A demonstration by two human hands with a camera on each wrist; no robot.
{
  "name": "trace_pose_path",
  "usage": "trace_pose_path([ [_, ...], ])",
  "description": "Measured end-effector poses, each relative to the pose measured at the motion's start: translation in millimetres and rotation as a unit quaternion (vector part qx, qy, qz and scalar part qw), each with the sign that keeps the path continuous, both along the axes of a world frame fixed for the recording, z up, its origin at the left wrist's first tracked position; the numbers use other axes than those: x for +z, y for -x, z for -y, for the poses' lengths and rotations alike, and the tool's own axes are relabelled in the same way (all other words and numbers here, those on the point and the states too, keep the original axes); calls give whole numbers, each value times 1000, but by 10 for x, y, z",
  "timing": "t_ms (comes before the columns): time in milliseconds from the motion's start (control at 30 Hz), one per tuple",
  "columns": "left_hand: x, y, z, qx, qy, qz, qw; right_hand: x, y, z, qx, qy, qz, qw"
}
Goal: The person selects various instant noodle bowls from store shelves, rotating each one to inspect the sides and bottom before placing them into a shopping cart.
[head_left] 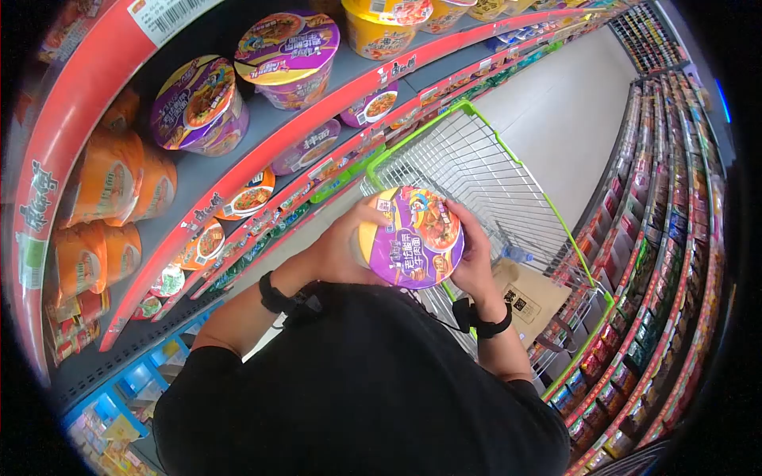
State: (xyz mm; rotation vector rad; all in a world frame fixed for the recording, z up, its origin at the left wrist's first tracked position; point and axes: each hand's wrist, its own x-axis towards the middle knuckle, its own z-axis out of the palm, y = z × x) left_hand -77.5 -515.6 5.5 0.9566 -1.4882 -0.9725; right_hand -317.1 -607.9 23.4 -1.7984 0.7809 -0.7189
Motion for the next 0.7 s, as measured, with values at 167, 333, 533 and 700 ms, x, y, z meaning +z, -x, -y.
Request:
trace_pose_path([
  [167,-10,79,3,11,-11,4,1000,28,72,45,8,-19,7,1000],
  [333,-76,87,-20,17,-23,-30,999,76,39,52,27,-40,16,999],
  [533,-134,82,-84,19,-73,-44,996,106,16,12,26,-48,24,998],
  [700,-150,50,-92,6,-68,-44,997,42,25,-73,2,-46,16,999],
])
